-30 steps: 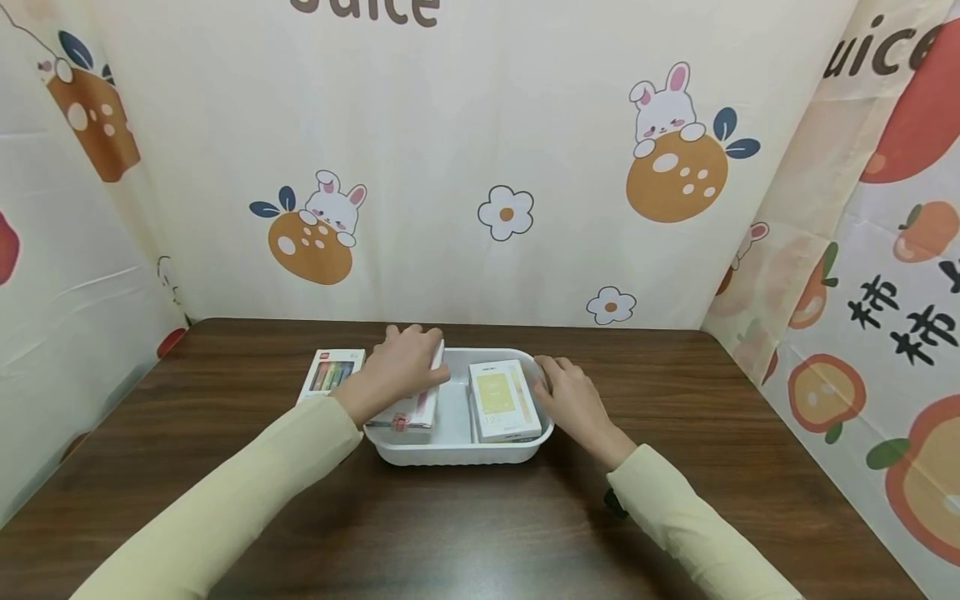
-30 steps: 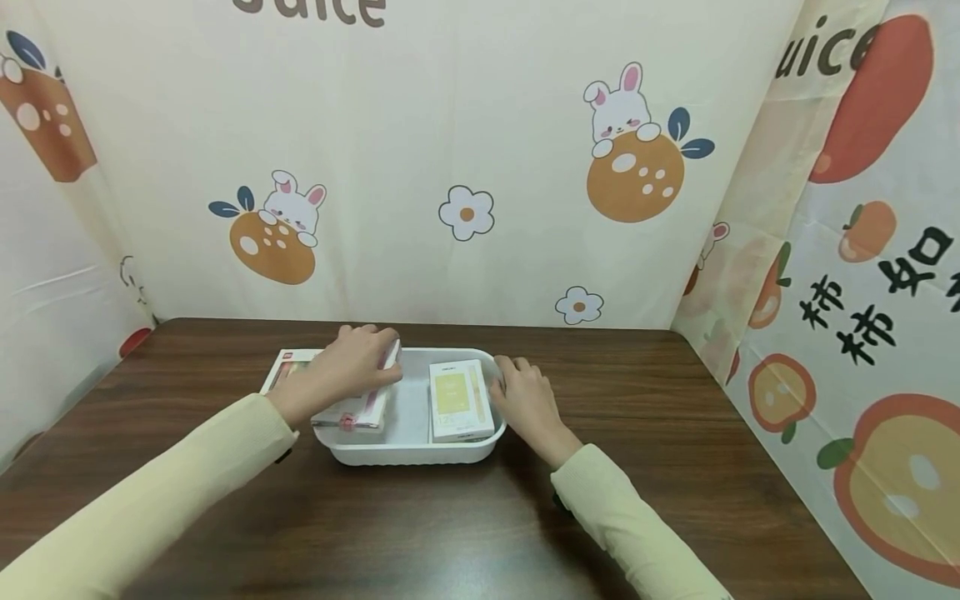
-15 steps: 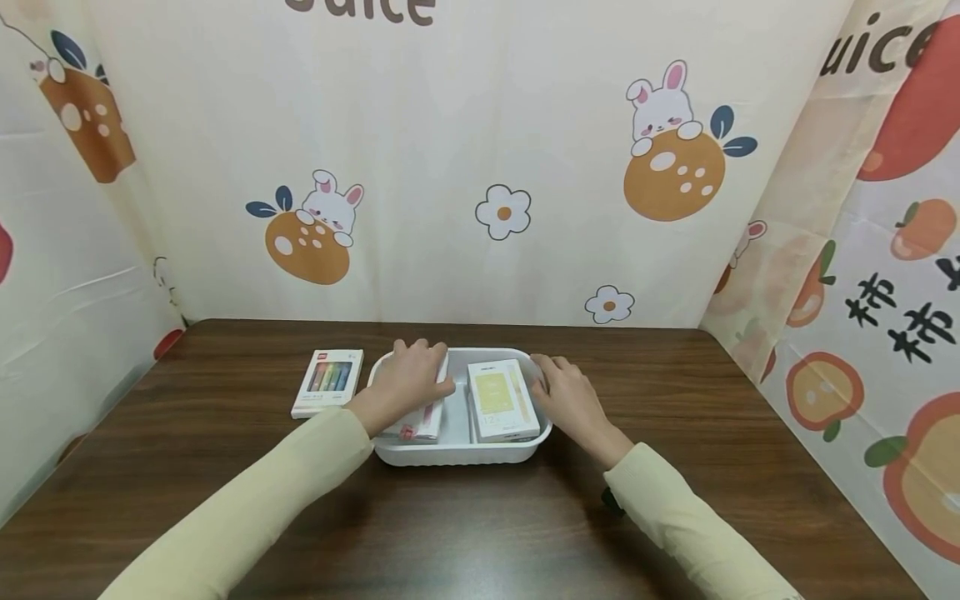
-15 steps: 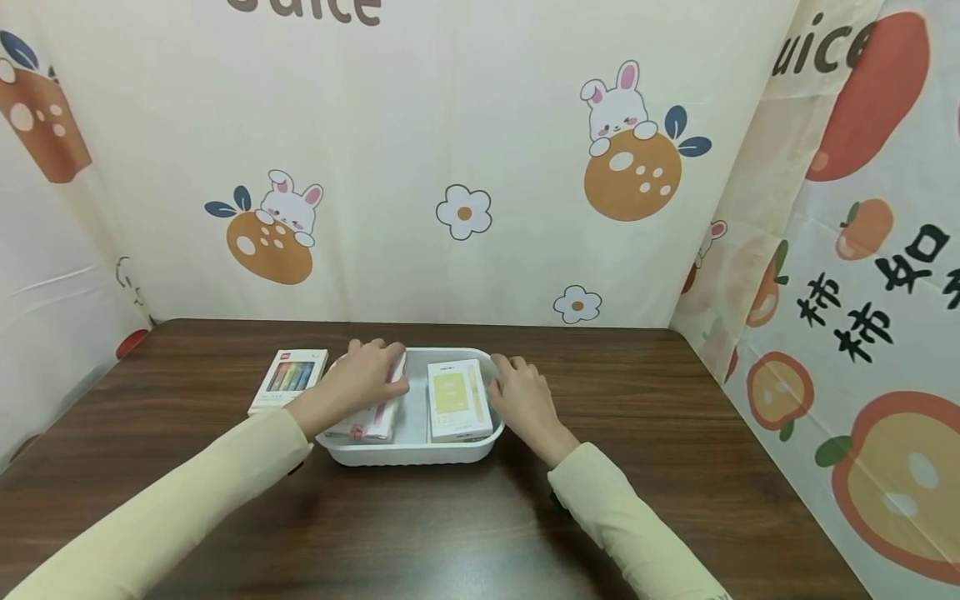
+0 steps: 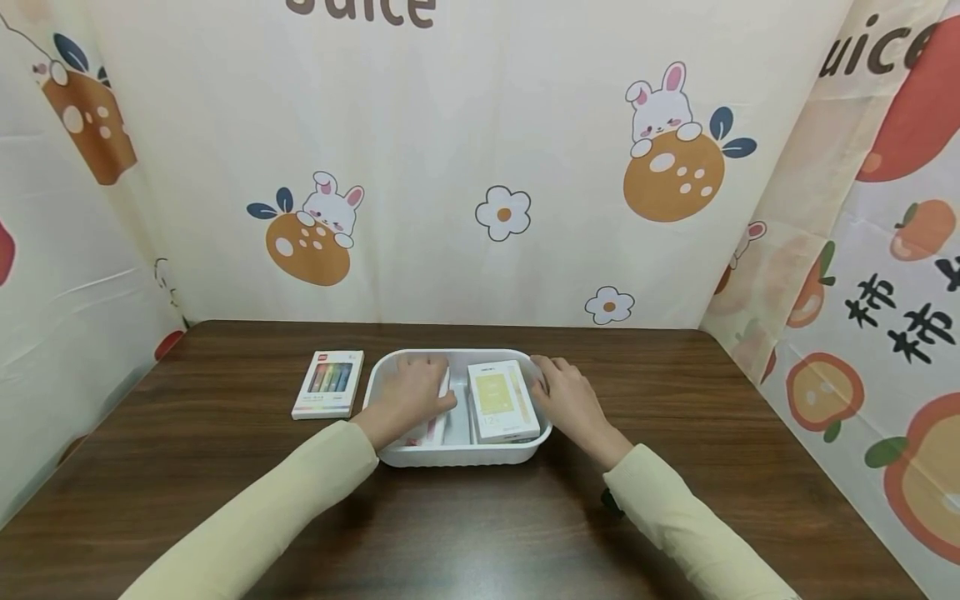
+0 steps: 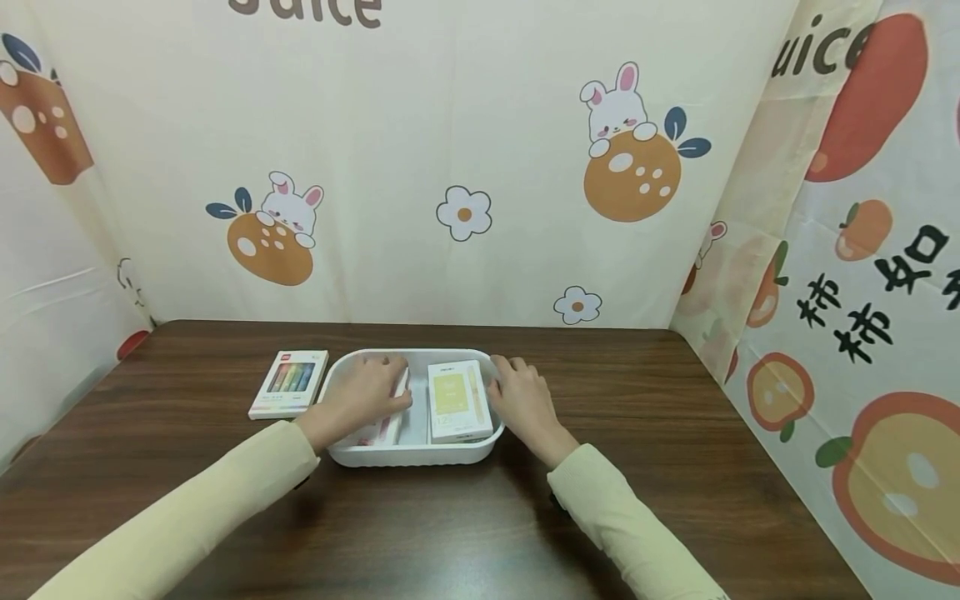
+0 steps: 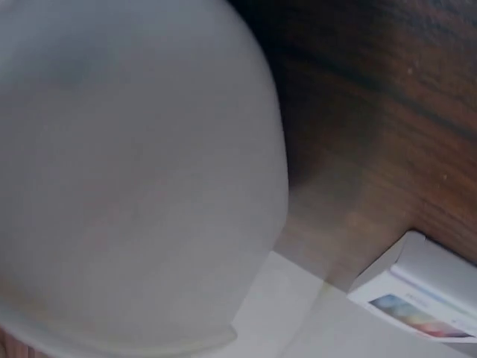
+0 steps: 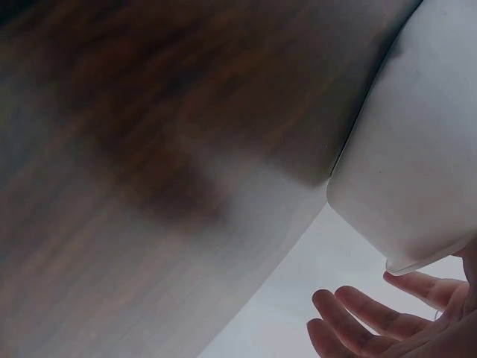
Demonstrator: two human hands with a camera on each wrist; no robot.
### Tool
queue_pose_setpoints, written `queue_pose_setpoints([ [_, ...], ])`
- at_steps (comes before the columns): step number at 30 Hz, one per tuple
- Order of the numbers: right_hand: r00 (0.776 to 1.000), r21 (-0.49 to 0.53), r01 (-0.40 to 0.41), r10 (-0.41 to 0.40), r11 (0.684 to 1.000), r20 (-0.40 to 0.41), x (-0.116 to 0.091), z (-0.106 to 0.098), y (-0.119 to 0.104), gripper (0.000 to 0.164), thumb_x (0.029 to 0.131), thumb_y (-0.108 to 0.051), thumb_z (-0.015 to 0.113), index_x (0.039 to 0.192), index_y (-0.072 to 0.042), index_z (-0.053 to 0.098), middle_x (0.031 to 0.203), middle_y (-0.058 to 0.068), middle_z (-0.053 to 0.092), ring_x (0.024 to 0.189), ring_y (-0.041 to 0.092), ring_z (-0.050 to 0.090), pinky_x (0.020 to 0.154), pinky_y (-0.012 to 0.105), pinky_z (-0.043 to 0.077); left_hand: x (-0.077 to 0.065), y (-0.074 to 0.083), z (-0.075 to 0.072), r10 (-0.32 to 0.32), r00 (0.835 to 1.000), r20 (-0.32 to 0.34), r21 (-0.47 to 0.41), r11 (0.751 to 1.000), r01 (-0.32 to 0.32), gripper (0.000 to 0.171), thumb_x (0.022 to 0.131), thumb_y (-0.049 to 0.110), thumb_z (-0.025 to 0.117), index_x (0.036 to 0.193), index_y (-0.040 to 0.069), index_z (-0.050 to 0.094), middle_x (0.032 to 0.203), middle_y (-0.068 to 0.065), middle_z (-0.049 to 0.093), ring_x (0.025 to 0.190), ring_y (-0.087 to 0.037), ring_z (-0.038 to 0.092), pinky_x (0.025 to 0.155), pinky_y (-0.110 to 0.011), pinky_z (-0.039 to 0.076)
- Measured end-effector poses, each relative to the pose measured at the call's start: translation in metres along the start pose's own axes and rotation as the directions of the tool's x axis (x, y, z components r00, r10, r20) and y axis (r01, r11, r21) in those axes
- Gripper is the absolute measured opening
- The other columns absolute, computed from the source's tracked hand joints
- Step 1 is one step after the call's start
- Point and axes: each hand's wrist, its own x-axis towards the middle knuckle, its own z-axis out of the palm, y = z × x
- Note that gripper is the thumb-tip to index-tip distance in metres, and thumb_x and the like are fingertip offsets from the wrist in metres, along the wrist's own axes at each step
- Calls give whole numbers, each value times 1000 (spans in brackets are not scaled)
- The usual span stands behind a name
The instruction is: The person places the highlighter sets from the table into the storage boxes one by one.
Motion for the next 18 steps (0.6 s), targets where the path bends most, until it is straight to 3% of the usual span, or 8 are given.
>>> queue_pose_setpoints([
  [11,1000,12,3,-3,1000,3,-1,1,0,37,86,-16,54,122,-7,56,108,19,61,92,32,61,74,46,51,0,1,10,-31,999,37,-33,999,33,45,82,36,60,115,6,56,105,-16,58,92,-35,51,68,-47,47],
  [18,1000,12,7,-7,1000,-11,0,1,0,37,85,-15,55,121,-7,57,107,18,61,91,32,61,73,46,51,0,1,15,-45,999,27,-46,998,46,44,80,37,61,112,7,57,106,-16,57,96,-36,50,68,-51,48],
])
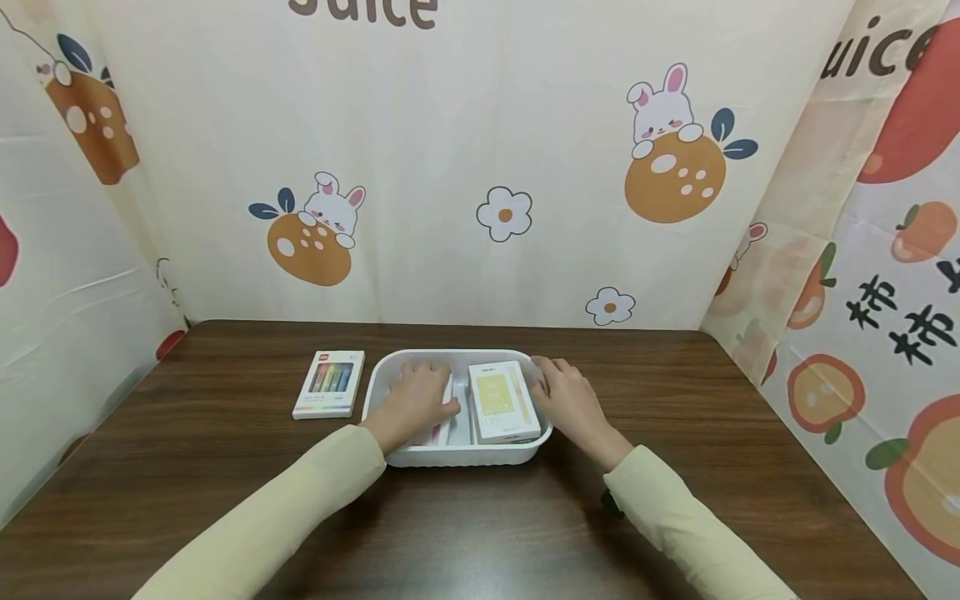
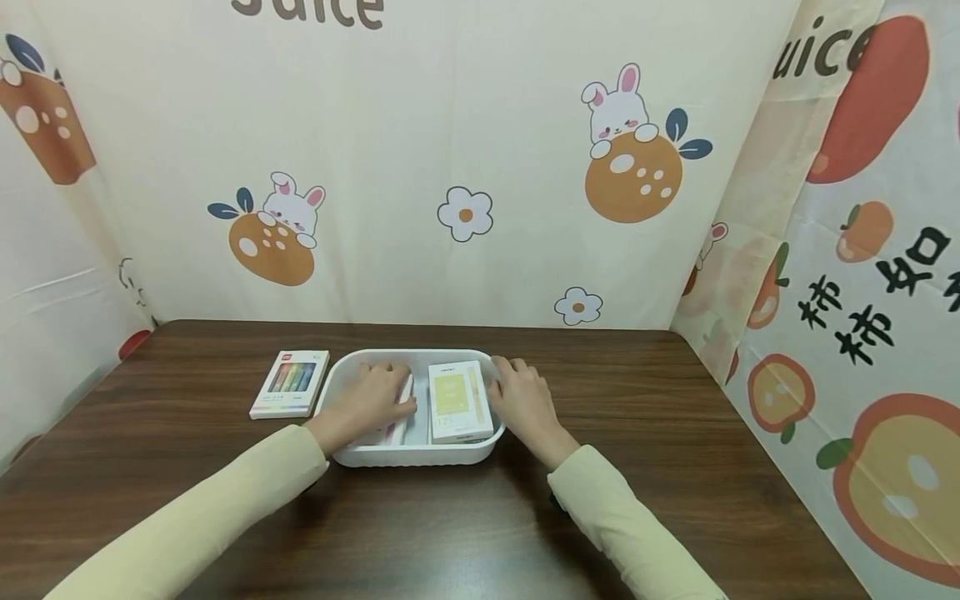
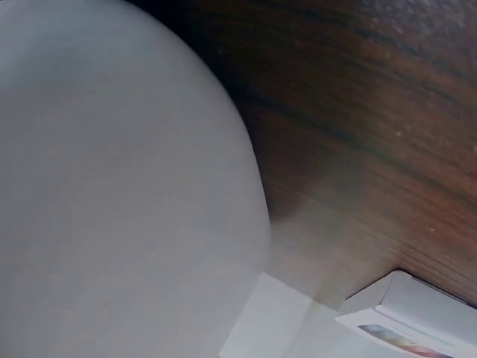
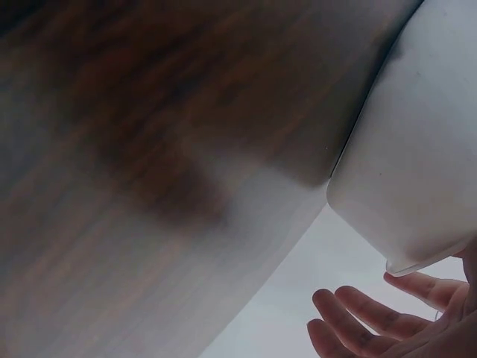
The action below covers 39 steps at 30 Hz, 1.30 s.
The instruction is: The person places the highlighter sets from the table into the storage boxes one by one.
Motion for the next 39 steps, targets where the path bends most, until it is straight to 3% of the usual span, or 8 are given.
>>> queue_pose_setpoints([
  [11,1000,-4,-6,7,1000,14,0,-1,0,38,85,-15,54,122,-7,56,107,19,61,92,33,61,74,46,51,-1,-3,6,-26,1000,-11,-31,999,26,42,80,38,61,105,5,58,102,-15,57,94,-33,50,67,-51,48],
  [21,1000,5,-8,8,1000,16,0,-1,-1,38,86,-15,53,122,-6,56,107,19,61,92,33,61,75,47,51,0,-4,7,-26,999,22,3,1000,26,57,83,49,59,116,3,55,106,-16,57,102,-35,51,74,-51,48],
  [26,1000,3,-19,19,1000,25,-1,-1,-1,38,86,-15,54,123,-7,55,107,18,61,92,32,61,75,46,51,-2,-6,6,-2,999,34,11,1000,2,61,83,51,57,118,1,53,108,-17,57,102,-35,51,79,-51,47],
  [39,1000,0,-11,11,1000,15,0,0,0,38,86,-15,53,123,-7,55,106,18,62,91,31,61,74,46,51,-5,-15,7,95,994,-50,47,995,-93,51,88,47,53,111,2,55,104,-17,58,98,-34,55,81,-47,48],
])
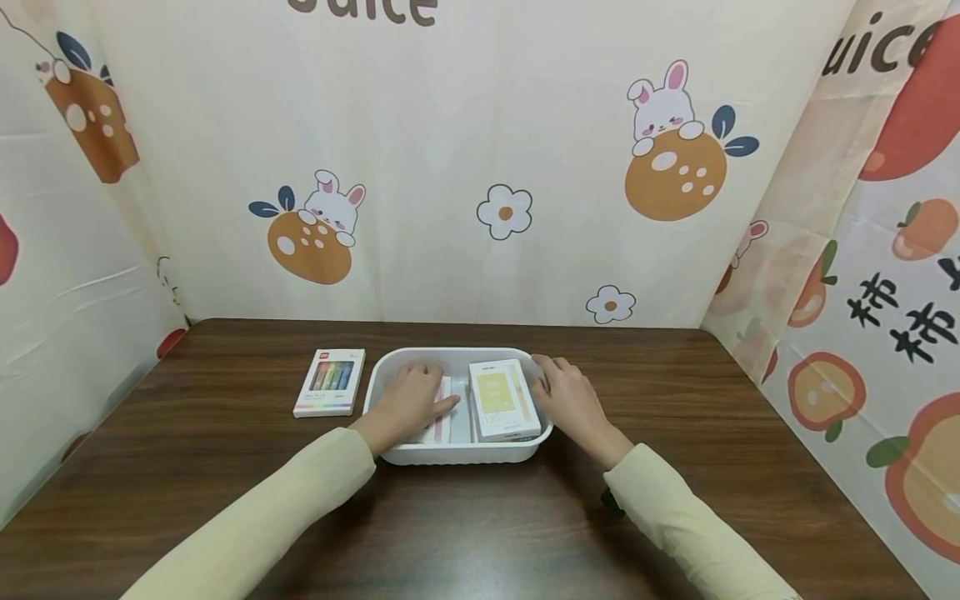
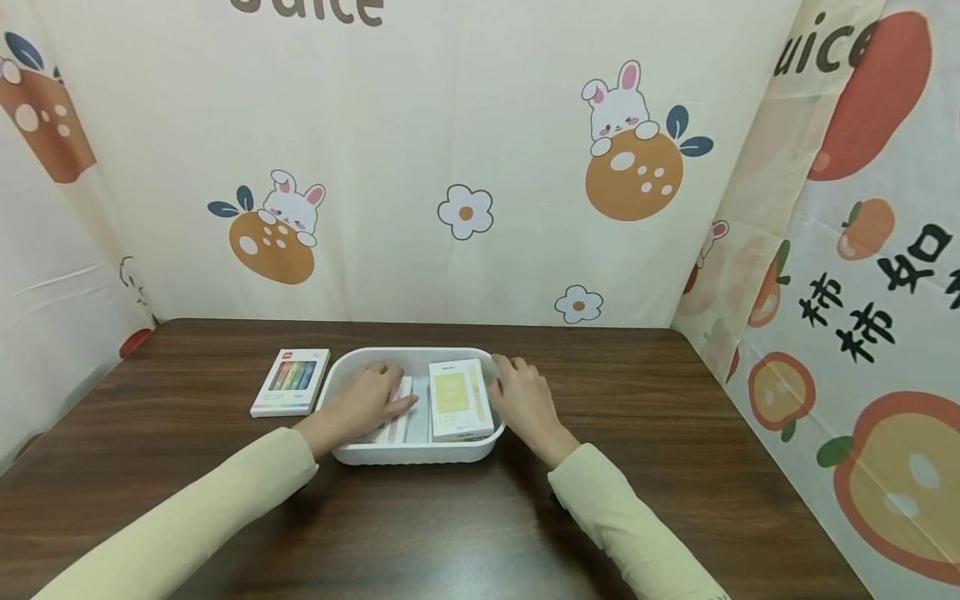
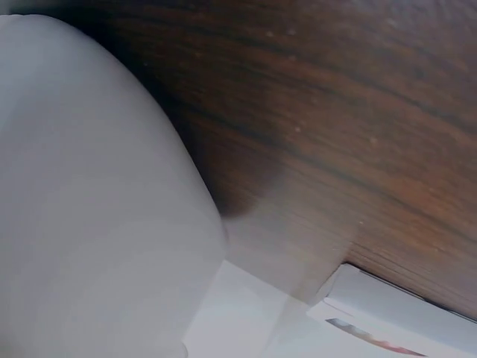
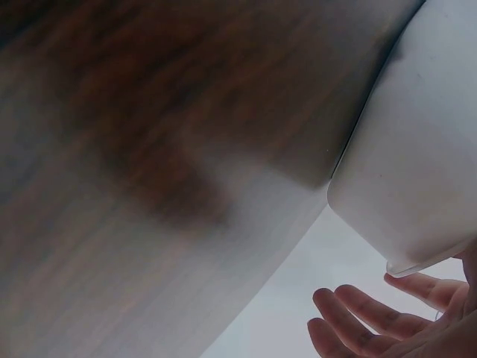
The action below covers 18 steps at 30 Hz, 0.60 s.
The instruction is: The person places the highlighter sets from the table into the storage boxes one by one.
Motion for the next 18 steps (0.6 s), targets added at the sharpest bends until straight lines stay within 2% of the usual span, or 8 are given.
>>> queue_pose_setpoints([
  [8,1000,0,-3,3,1000,14,1,-1,0,38,86,-15,53,124,-7,55,108,19,61,93,33,61,75,47,51,-1,-2,-2,31,999,-39,-2,1000,-31,46,89,42,54,110,2,55,103,-17,57,98,-35,55,80,-48,48],
  [14,1000,5,-9,8,1000,15,0,-1,-1,38,86,-16,53,124,-7,55,108,19,61,94,33,61,75,47,51,-5,0,-12,35,998,-45,4,999,-35,44,90,42,52,111,4,55,105,-17,57,101,-36,54,81,-48,48],
  [18,1000,7,-15,15,1000,24,0,-2,-1,38,87,-16,52,124,-7,54,110,19,61,96,33,61,77,47,51,-6,0,-20,50,997,-62,41,998,-48,45,91,42,50,115,4,54,110,-19,58,107,-38,53,88,-49,46],
])
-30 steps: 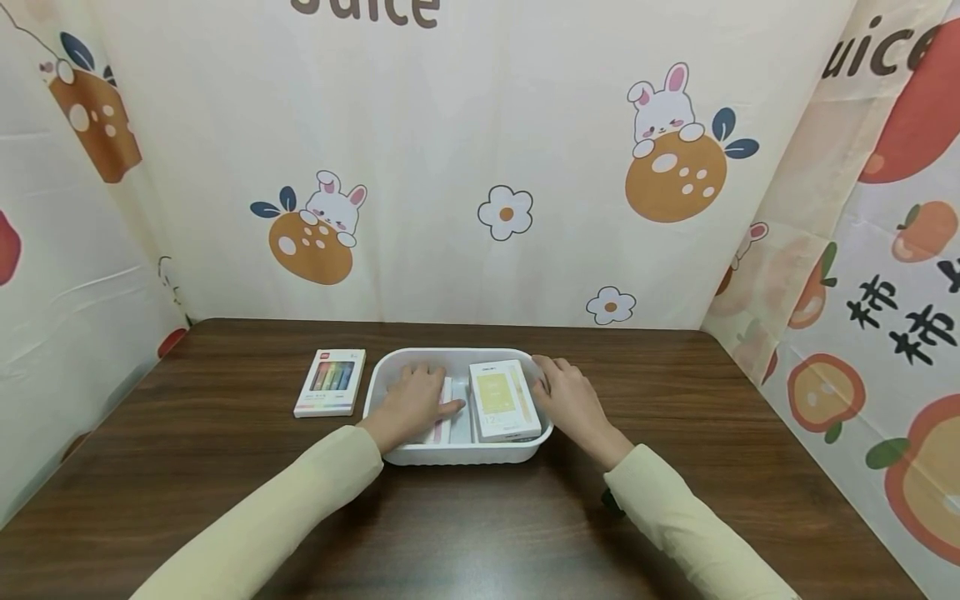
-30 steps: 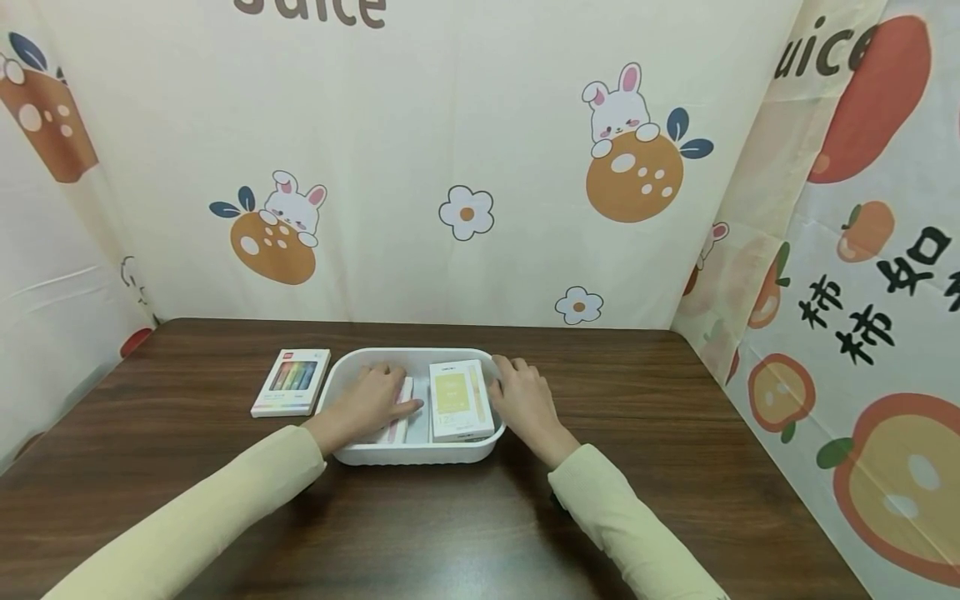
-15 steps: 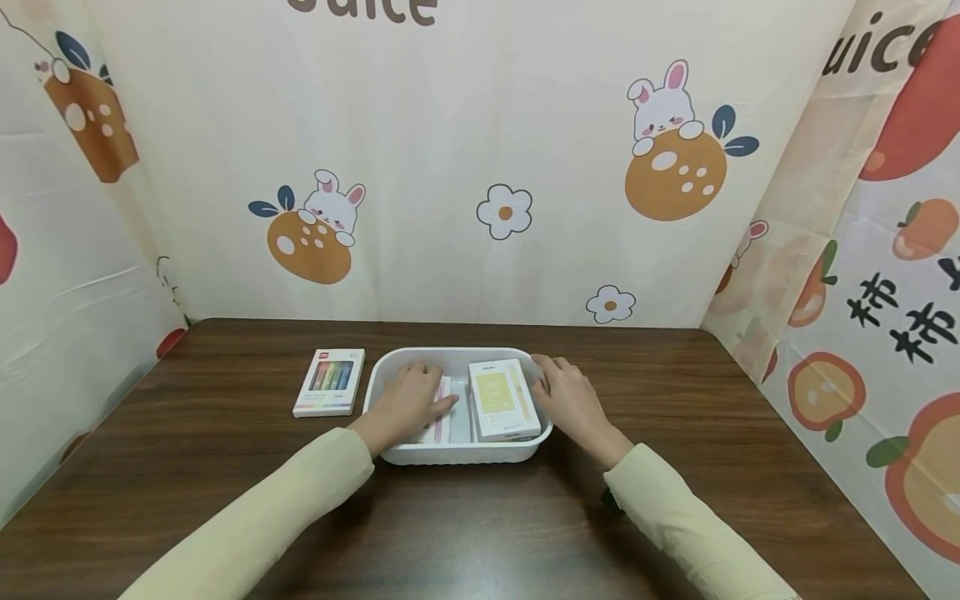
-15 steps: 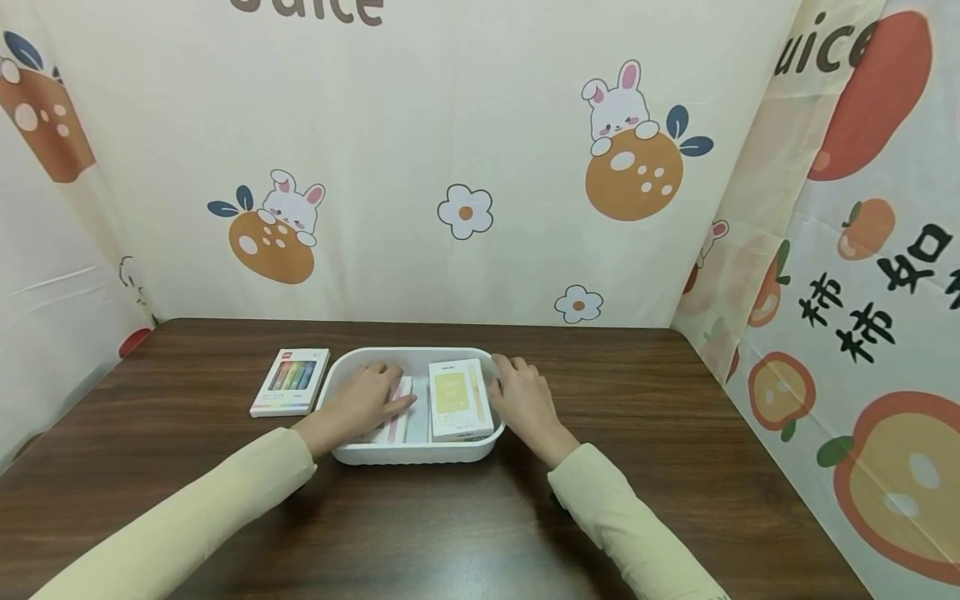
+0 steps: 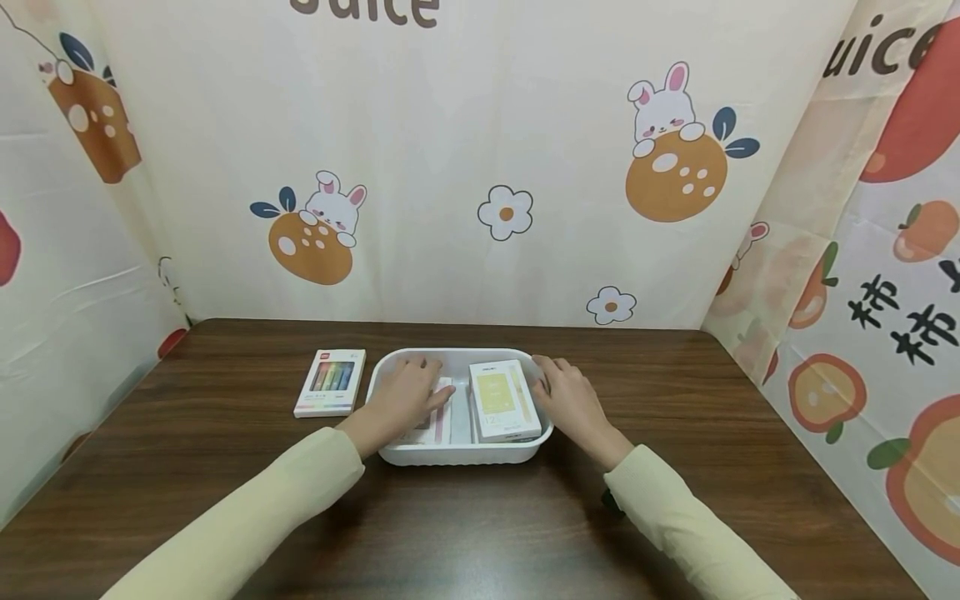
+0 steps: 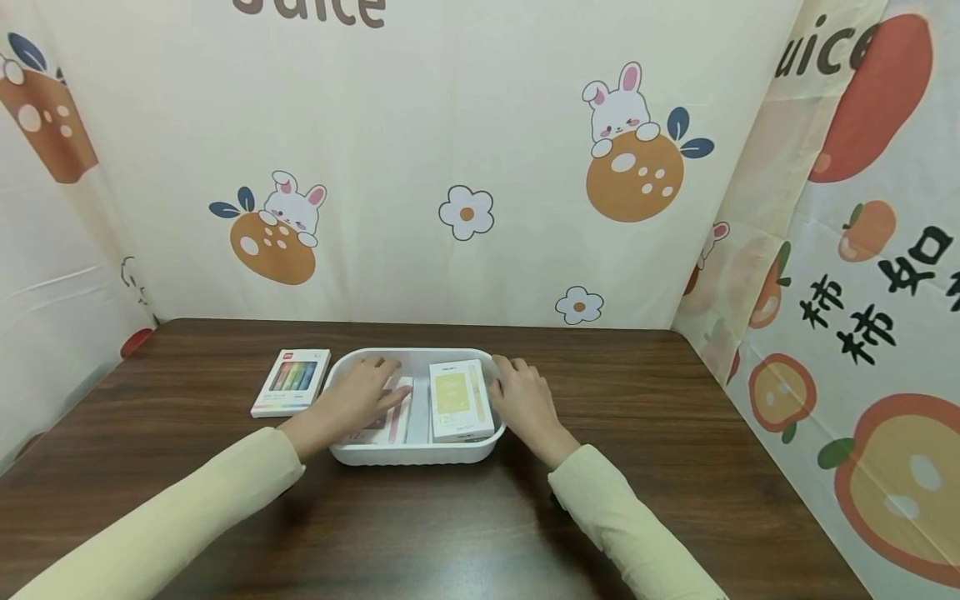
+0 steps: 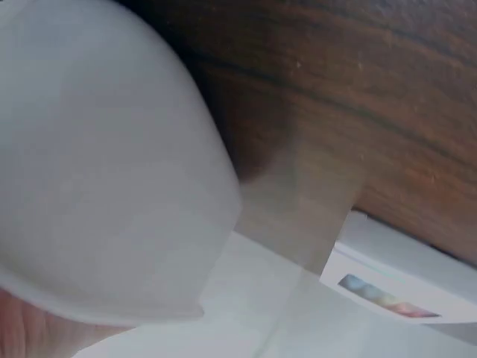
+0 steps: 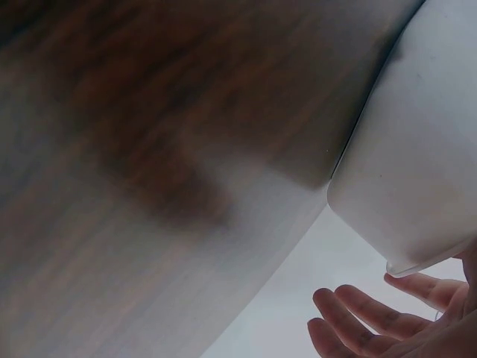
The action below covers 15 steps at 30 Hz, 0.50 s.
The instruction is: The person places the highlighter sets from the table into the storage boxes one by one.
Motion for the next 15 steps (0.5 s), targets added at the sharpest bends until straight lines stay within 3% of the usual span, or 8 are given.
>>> queue_pose_setpoints([
  [4,1000,2,0,0,1000,-3,0,0,0,38,87,-16,52,124,-7,55,109,19,61,96,33,61,76,47,51,0,0,-8,22,999,-32,39,999,-21,45,91,42,49,115,4,55,109,-18,59,103,-37,55,86,-48,47],
  [9,1000,-1,3,-3,1000,-13,0,0,0,38,86,-15,53,123,-6,55,108,19,61,93,32,62,74,46,52,0,-3,-19,-12,1000,-7,28,1000,12,48,92,44,47,122,7,52,114,-16,57,106,-37,52,83,-53,47],
  [15,1000,1,5,-5,1000,-20,-1,0,0,38,86,-14,54,123,-6,56,107,19,61,91,32,62,72,46,52,-1,-12,-29,-5,998,-67,12,1000,6,45,92,40,49,121,7,51,114,-16,57,104,-38,52,81,-55,46],
])
